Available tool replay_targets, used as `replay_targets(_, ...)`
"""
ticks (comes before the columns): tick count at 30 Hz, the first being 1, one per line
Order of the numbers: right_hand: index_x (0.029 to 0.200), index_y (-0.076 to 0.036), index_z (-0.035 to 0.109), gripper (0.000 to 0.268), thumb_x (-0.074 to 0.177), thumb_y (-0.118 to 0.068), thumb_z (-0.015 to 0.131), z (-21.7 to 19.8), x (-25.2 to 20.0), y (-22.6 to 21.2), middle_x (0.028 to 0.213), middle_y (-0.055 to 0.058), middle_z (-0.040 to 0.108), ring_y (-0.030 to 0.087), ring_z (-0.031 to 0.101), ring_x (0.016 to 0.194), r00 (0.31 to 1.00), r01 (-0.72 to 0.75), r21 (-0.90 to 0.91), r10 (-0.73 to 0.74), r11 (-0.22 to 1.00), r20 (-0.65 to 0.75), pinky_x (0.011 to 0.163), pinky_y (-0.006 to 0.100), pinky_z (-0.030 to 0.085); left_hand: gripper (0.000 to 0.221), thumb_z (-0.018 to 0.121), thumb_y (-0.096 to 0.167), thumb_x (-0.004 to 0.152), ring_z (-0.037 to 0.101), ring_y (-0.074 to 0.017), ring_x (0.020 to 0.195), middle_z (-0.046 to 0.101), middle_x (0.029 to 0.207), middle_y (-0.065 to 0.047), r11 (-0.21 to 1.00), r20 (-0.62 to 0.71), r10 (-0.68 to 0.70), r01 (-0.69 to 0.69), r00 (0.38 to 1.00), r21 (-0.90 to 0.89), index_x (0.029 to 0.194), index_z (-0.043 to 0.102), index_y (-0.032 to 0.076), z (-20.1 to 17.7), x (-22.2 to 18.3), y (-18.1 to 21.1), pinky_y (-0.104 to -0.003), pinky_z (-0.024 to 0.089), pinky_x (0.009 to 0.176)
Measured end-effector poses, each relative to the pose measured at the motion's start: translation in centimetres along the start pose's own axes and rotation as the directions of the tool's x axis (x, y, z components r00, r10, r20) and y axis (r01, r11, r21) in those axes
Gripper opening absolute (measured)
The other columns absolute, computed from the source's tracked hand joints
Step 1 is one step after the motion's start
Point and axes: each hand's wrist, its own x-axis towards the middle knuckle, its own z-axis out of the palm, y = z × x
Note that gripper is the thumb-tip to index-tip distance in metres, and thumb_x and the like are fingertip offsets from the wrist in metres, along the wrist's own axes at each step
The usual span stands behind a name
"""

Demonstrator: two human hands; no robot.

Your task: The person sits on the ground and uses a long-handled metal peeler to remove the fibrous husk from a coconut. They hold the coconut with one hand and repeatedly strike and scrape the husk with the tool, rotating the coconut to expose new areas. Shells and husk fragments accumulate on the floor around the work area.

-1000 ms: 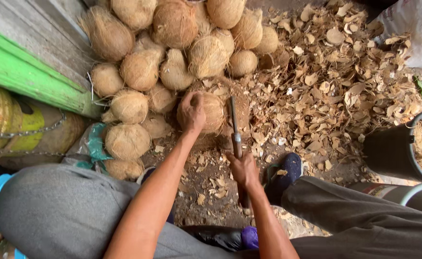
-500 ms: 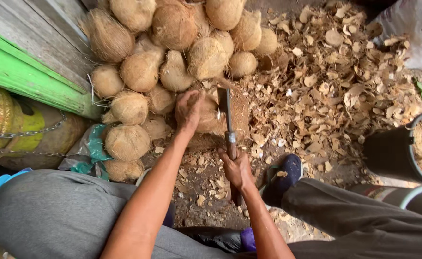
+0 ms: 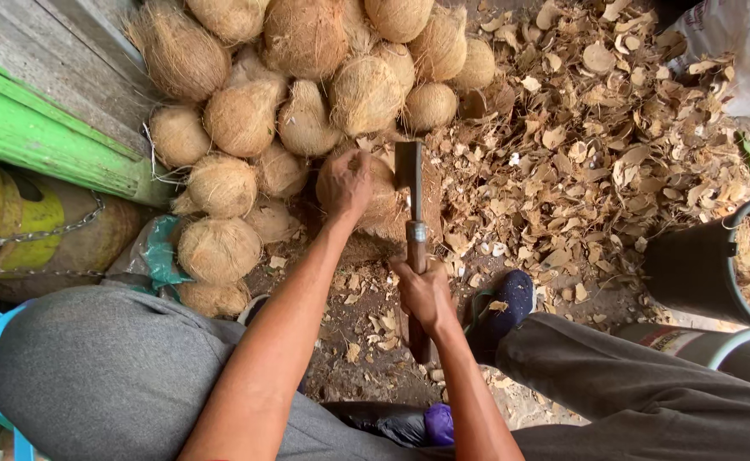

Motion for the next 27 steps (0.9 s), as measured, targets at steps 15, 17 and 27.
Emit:
replay_targets(15, 0.073, -0.012, 0.054, 0.035, 0.099, -0.034, 0.063, -0.3, 1.4, 1.5, 0.056, 0.0, 0.052, 0.009, 0.042, 0.04, 0.99, 0.087, -0.224, -0.111, 0.971, -0.093, 0.034, 0.028, 0.037, 0.038, 0.046, 0.042, 0.095, 0.068, -0.0271, 0.097, 0.07, 0.101, -0.011, 0.985, 0.017, -0.139, 0.14, 0.99, -0.105, 0.093, 0.069, 0.013, -1.6, -0.6, 1.8, -0.043, 0.054, 0.086)
replay_targets(17, 0.072, -0.011, 0.052, 0.038, 0.101, -0.034, 0.063, -0.9, 1.8, 2.4, 0.06, -0.003, 0.058, 0.008, 0.047, 0.043, 0.939, 0.264, -0.279, -0.312, 0.923, -0.144, 0.037, 0.027, 0.044, 0.035, 0.048, 0.043, 0.093, 0.067, -0.0275, 0.098, 0.069, 0.101, -0.011, 0.992, -0.049, -0.071, 0.066, 0.996, -0.106, 0.095, 0.07, 0.016, -1.5, -0.7, 1.1, -0.044, 0.053, 0.086)
replay_targets(27, 0.089, -0.009, 0.062, 0.04, 0.099, -0.048, 0.059, -0.8, 2.9, 4.4, 0.055, 0.003, 0.048, 0.012, 0.042, 0.039, 0.971, -0.178, -0.234, 0.132, 0.956, -0.199, 0.036, 0.033, 0.04, 0.052, 0.052, 0.066, 0.09, 0.067, -0.0274, 0.097, 0.07, 0.109, -0.009, 0.981, -0.069, -0.137, 0.126, 0.988, -0.147, 0.103, 0.071, 0.02, -2.3, -2.7, 2.5, -0.044, 0.051, 0.083)
